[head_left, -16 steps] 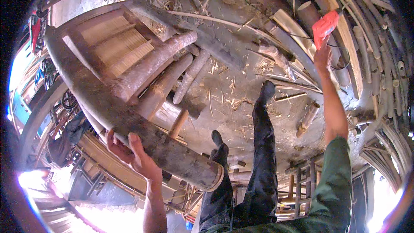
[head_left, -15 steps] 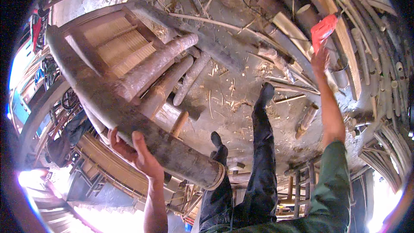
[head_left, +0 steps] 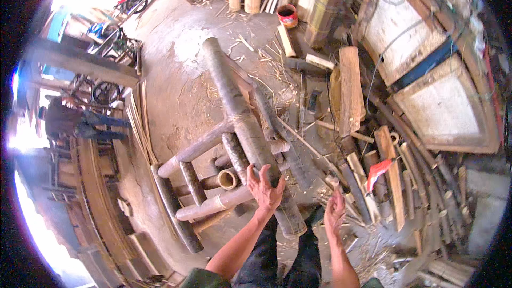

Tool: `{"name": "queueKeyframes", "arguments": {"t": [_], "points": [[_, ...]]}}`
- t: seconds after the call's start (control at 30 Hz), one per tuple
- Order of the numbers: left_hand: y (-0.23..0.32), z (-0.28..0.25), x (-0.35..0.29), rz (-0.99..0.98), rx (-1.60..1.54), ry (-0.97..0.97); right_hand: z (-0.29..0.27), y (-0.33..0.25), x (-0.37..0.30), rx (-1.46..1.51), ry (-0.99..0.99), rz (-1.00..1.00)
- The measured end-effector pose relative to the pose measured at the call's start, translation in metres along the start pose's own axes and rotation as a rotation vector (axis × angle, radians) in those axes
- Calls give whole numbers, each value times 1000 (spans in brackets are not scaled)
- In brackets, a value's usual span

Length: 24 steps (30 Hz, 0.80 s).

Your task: The person assembles a bamboo chair by inserting thin bamboo rods into pre-drilled holes in the frame. They use a hammer to tap the rods into place and a red plastic mallet to secure joints. The person also flips the chair frame to access different sides and continues inserting rods.

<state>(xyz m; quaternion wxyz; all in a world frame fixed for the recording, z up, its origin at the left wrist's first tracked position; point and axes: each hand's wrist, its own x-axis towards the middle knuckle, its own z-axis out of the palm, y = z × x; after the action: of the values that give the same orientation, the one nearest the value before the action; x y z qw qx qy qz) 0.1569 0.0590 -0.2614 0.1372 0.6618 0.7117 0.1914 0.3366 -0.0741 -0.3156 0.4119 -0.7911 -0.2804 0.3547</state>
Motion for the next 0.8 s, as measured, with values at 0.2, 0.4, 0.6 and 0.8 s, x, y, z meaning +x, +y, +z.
{"name": "queueKeyframes", "arguments": {"t": [0.2, 0.4, 0.6, 0.8], "points": [[0, -3, 2, -12, -65, -3, 18, -220, -65, -30, -288, -344], [12, -31, -35, 375, -298, -134, 101, -289, -160, -135, -887, -578], [-5, -115, -142, 912, -665, -747, 137, -287, -242, -65, -1254, -643], [-36, -150, -189, 1000, -652, -1047, 91, -299, -277, -195, -1398, -265]]}}
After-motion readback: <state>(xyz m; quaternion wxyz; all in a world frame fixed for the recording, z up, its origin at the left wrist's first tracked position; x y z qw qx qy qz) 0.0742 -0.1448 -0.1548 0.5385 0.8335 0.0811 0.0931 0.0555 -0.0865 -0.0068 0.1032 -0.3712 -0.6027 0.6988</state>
